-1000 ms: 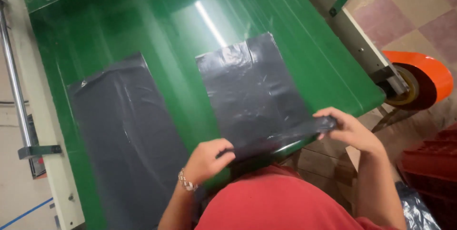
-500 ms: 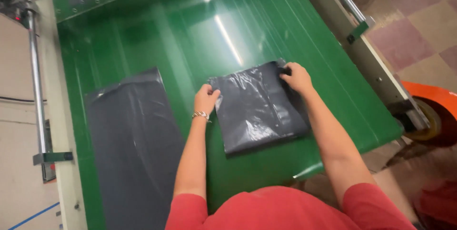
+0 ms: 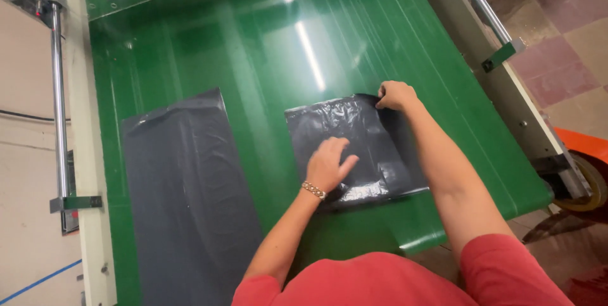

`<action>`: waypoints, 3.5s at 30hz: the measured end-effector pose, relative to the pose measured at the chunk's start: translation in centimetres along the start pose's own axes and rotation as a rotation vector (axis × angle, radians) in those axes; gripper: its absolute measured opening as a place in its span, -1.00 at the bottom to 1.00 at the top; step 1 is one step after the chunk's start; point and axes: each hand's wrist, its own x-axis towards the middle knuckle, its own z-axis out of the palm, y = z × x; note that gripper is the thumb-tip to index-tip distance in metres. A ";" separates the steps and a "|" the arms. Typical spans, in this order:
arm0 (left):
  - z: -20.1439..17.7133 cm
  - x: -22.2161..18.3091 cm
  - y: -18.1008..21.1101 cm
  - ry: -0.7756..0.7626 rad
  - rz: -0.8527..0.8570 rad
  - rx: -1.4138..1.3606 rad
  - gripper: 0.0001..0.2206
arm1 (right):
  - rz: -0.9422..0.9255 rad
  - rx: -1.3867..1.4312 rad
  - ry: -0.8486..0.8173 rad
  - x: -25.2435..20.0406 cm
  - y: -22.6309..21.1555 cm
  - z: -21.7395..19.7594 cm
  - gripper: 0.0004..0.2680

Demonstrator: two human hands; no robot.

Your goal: Folding plastic bags coming off a conveyor belt and stacking them in a crate.

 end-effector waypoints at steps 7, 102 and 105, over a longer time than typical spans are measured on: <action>4.2 -1.6 -4.3 -0.266 -0.695 -1.415 -0.55 | -0.268 0.190 0.463 -12.7 -1.9 -1.2 -0.81; -11.2 -36.8 -1.0 0.267 -0.302 0.258 -0.43 | -0.712 1.469 -0.533 -39.0 -28.1 16.3 -0.52; -10.5 -37.1 -1.2 0.253 -0.293 0.308 -0.40 | -0.744 1.430 -0.506 -39.1 -28.1 16.2 -0.52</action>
